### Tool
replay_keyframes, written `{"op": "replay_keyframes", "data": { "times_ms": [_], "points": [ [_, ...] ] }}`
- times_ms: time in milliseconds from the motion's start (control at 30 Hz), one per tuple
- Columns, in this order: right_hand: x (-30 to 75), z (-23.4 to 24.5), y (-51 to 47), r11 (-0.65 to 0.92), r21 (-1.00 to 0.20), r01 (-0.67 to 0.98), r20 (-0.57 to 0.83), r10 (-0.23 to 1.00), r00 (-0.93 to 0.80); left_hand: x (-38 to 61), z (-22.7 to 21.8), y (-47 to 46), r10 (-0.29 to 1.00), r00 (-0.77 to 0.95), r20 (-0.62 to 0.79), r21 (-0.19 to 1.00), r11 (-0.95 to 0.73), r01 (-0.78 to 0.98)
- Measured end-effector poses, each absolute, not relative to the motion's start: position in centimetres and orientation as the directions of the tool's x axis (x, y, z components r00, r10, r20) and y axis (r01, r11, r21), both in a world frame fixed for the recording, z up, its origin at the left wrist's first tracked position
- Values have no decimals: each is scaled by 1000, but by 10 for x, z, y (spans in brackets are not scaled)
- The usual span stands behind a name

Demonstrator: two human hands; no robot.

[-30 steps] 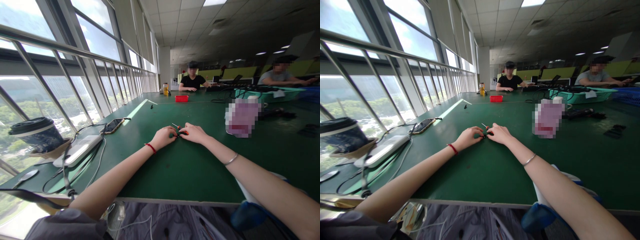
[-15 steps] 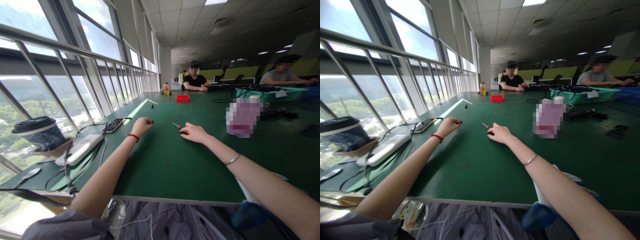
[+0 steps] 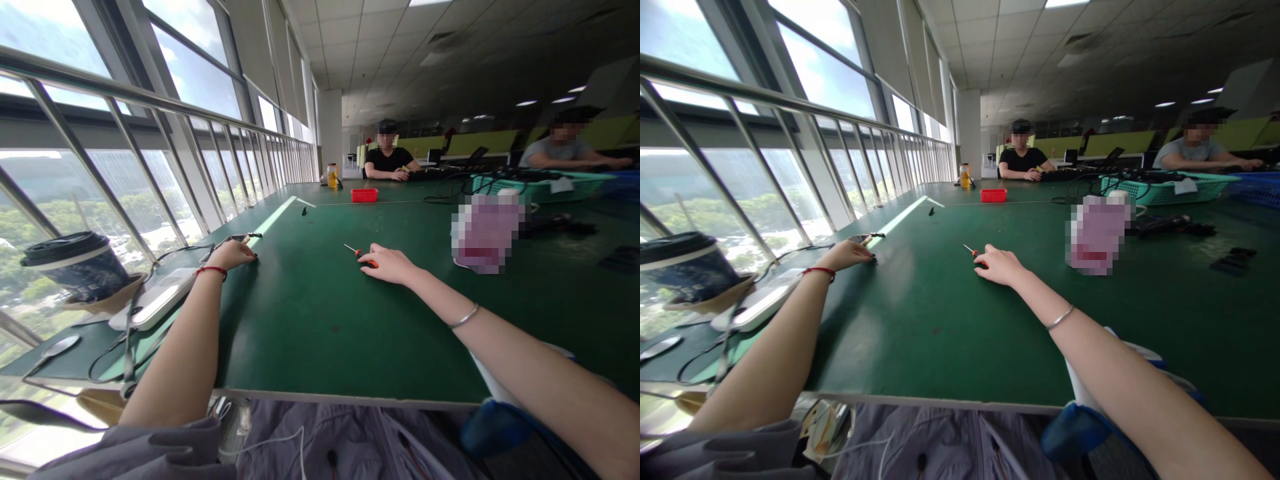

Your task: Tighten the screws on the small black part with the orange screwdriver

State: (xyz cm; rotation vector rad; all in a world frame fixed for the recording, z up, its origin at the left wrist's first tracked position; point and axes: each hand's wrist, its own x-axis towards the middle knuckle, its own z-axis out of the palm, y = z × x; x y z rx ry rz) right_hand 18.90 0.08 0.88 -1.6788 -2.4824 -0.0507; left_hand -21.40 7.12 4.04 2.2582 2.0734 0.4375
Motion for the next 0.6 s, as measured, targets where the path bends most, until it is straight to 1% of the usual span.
{"op": "replay_keyframes", "data": {
  "times_ms": [100,233,300,600],
  "points": [
    [189,9,1,377,-57,924,138,920,-367,-220,40,71,979,50,197,276,-105,956],
    [189,8,2,379,-66,923,135,920,-368,-219,39,70,958,-26,285,274,-55,960],
    [190,9,2,377,-66,924,135,921,-367,-215,39,68,953,-39,300,270,-46,962],
    [188,10,0,380,-83,921,118,922,-369,-205,41,64,969,-39,246,221,-17,975]
  ]
}}
